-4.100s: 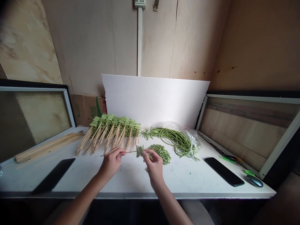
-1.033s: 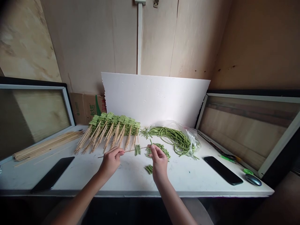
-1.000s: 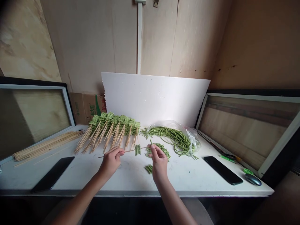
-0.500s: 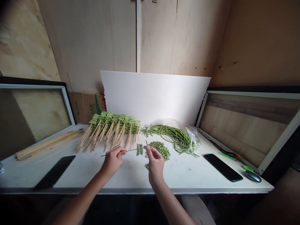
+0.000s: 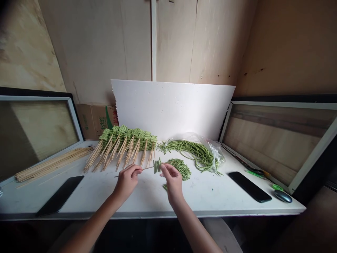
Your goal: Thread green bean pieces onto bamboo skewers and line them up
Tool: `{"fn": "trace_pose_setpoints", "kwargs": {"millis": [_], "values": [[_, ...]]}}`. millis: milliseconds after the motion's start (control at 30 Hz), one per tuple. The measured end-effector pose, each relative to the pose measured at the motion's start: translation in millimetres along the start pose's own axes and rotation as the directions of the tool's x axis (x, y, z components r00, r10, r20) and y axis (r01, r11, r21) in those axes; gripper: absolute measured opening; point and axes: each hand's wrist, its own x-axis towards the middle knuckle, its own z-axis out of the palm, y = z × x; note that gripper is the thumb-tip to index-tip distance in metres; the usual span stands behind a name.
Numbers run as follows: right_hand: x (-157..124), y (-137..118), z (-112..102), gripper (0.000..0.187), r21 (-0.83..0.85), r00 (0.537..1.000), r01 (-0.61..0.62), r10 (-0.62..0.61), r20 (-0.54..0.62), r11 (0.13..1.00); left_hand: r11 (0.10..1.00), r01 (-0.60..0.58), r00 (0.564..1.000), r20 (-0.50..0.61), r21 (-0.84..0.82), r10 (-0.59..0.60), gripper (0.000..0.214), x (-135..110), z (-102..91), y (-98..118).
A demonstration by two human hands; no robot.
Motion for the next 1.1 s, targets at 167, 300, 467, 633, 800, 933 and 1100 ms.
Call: {"fn": "trace_pose_setpoints", "kwargs": {"millis": [167,300,467,633,800,933,1100], "values": [[8.9,-9.9,-7.8,0.034,0.085,0.999,-0.002,-0.002,0.050,0.996,1.000,-0.006,1.000,-0.015,0.014,0.006,0.029,2.9,-4.7,-6.1],[28.1,-17.2,-28.9,0.027,-0.283,0.991,0.011,0.027,0.129,0.959,0.999,0.006,1.000,-0.030,0.047,-0.005,0.027,3.3,-4.5,-17.5],[48.4,-21.6,-64.2,0.006,-0.644,0.958,0.229,-0.053,0.282,0.730,0.996,0.046,0.999,-0.028,0.081,-0.043,0.021,2.8,-2.7,-31.7],[51.3,-19.3,-82.2,0.018,-0.650,0.927,0.005,0.241,0.288,0.760,0.996,0.054,0.998,0.016,0.067,-0.055,0.023,1.5,-2.0,-36.9],[49.0,-14.5,-83.4,0.020,-0.669,0.908,0.037,0.255,0.333,0.743,0.996,0.056,0.997,0.045,0.070,-0.059,0.023,0.8,-2.2,-37.5],[49.2,-13.4,-81.9,0.023,-0.698,0.916,0.129,0.184,0.356,0.705,0.995,0.050,0.997,0.046,0.088,-0.055,0.021,1.2,-2.2,-36.8],[52.8,-31.4,-77.2,0.026,-0.650,0.911,0.058,0.226,0.345,0.758,0.996,0.050,0.998,0.038,0.068,-0.053,0.019,3.6,-3.6,-32.0]]}}
